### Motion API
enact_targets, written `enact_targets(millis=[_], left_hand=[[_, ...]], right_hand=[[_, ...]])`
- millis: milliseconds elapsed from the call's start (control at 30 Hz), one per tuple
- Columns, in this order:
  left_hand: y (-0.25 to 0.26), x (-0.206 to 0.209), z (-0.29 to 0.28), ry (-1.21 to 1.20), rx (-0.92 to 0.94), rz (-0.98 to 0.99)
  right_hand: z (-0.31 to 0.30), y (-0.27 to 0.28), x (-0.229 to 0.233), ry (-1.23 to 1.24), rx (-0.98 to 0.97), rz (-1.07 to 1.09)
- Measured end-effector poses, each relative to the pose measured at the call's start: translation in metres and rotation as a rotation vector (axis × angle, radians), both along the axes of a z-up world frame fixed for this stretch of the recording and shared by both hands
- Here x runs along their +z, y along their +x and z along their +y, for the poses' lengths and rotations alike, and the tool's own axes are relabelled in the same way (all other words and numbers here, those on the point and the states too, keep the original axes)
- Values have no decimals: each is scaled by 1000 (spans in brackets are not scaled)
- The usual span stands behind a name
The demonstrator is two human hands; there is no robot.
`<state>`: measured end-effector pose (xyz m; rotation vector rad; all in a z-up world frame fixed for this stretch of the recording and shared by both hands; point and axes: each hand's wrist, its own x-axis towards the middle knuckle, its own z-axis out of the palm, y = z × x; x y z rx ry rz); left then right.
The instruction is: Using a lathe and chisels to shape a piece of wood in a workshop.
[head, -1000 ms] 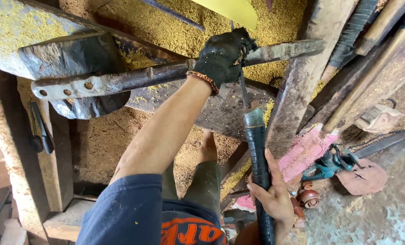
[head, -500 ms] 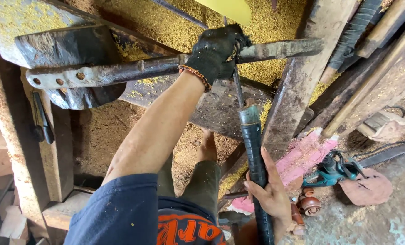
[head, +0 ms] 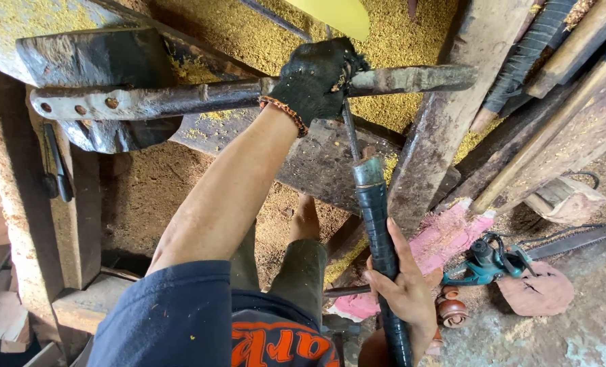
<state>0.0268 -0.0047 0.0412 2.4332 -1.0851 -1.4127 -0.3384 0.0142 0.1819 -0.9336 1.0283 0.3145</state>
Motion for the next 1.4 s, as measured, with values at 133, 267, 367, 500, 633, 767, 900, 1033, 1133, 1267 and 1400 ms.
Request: enact_targets(millis=[133, 267, 367, 500, 633, 767, 900, 1033, 1133, 1267, 1400], left_hand=[[-3, -16, 7, 10, -58, -35], [-4, -21, 11, -40, -2, -32], [-8, -25, 17, -174, -23, -84], [-7, -16, 16, -277, -41, -139], [-7, -10, 14, -239, 13, -106], [-5, -16, 14, -223, -12, -76], [-4, -20, 11, -236, 91, -21], [-6, -55, 6, -171, 166, 25], [-10, -82, 6, -100, 125, 26], [-12, -82, 6, -55, 50, -3], [-6, -60, 2, -1, 38, 16]], right_hand=[[-5, -2, 0, 33, -7, 35], [-12, -4, -2, 8, 22, 2], [-18, -7, -4, 16, 49, -3], [-24, -8, -7, 31, 65, -14], [-31, -14, -13, 20, 107, -43], [-26, 1, 2, -1, 88, -23], [0, 20, 18, 29, -50, 95], [22, 18, 15, 14, -101, 29], [29, 15, 10, 11, -133, 0], [34, 12, 6, -16, -131, 46], [29, 9, 0, -13, -123, 36]])
